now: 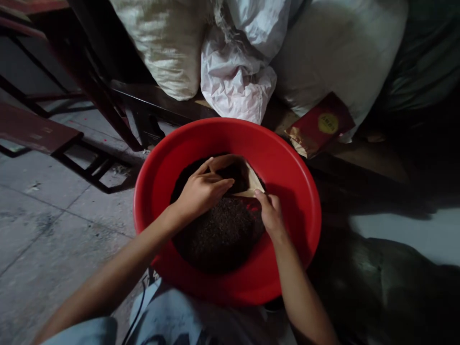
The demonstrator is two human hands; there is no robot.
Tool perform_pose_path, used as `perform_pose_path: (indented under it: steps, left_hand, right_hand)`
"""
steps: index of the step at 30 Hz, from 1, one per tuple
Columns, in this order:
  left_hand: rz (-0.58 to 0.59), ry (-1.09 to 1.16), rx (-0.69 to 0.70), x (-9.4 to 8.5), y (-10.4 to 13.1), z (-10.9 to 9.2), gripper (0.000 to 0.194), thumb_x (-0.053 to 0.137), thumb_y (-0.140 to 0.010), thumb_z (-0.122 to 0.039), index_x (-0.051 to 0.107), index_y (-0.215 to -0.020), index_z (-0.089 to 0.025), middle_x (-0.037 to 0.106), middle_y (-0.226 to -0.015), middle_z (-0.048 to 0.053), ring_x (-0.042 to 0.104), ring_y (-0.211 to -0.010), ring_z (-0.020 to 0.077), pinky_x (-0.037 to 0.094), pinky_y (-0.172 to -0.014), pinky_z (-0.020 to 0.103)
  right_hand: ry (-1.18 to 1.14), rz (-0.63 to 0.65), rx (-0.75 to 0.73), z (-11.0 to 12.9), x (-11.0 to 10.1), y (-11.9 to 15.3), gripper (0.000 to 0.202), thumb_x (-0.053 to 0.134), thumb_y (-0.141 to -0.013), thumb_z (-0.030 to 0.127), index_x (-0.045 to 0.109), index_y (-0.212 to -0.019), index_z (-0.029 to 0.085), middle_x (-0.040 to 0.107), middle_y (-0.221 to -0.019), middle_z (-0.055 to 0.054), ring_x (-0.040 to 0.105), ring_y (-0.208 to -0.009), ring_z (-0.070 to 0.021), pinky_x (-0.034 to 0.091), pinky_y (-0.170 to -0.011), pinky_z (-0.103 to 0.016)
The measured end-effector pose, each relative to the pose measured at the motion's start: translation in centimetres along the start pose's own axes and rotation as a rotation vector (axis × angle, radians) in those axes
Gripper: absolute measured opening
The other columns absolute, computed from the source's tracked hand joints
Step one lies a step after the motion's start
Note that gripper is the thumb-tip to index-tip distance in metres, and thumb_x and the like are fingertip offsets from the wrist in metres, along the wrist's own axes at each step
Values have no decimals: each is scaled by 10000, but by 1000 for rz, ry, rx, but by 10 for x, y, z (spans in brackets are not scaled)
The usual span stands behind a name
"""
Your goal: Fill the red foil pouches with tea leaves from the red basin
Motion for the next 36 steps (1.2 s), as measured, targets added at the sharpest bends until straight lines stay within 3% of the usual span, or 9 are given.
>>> perform_pose_path:
  steps: [3,8,11,15,18,22,28,31,36]
  left_hand:
    - [-106,49,-42,2,31,1,208,658,-992,-350,755,-1155,-263,800,-1042,-4,734,-1079,186,121,-1325,621]
    - [-116,100,-19,16,55,12,306,570,-1009,-160,711,-1260,-262,761,-1194,33,610,-1296,191,310,-1286,506]
    - [-182,121,-43,21,51,13,250,559,-1010,-164,745,-1160,-237,769,-1082,40,631,-1199,181,349,-1259,475]
    - [-110,123,-54,25,45,6,236,538,-1030,-212,748,-1134,-243,765,-1091,39,608,-1228,191,309,-1274,488]
    - [-105,101,-29,24,49,2,246,509,-1051,-249,743,-1126,-247,770,-1099,24,613,-1214,185,288,-1279,486]
    - [-134,90,-62,22,58,6,238,515,-1051,-264,744,-1112,-237,774,-1095,23,620,-1197,183,300,-1270,474]
    - [-68,148,-100,19,53,15,263,516,-1031,-195,735,-1169,-243,764,-1112,34,611,-1237,186,289,-1292,478]
    - [-19,188,-27,16,46,13,261,508,-1037,-217,730,-1172,-236,752,-1144,32,609,-1247,181,273,-1313,444]
    - [0,192,-17,19,45,5,252,515,-1043,-257,724,-1176,-209,748,-1161,39,590,-1276,194,271,-1318,466]
  right_hand:
    - [39,-17,-30,-1,2,1,509,544,-873,702,576,-686,229,570,-650,-29,542,-674,-197,472,-636,-298]
    - [254,41,-105,-18,11,9,670,98,-1008,542,629,-752,225,630,-677,-90,612,-679,-228,514,-702,-342]
    - [640,237,-150,-32,37,18,515,320,-983,470,677,-749,181,678,-743,-149,665,-781,-281,517,-802,-393]
    - [1132,471,-133,-53,90,37,527,496,-991,479,627,-1376,143,612,-1380,-233,578,-1260,-381,504,-972,-473]
    - [1209,620,-154,-67,123,55,578,497,-1014,518,546,-1504,216,481,-1546,-223,459,-1397,-434,501,-999,-543]
    - [1223,662,-256,-76,137,65,426,471,-1042,406,653,-1401,267,550,-1488,-172,562,-1315,-356,504,-1020,-451]
    - [1218,809,-248,-67,125,52,290,529,-1008,342,735,-1194,256,708,-1223,-97,721,-945,-221,550,-804,-307]
    - [1034,711,-508,-31,104,60,271,553,-984,320,756,-1146,240,740,-1128,-93,722,-941,-217,552,-816,-291]
    - [680,123,-1198,60,47,72,169,605,-955,250,753,-1036,239,732,-1025,-100,708,-903,-204,556,-860,-292]
Point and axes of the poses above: each hand's wrist, its own y-axis away from the middle knuckle, its own x-axis out of the palm, z = x × y, the point moved 3 cm from there along -y, towards the middle knuckle
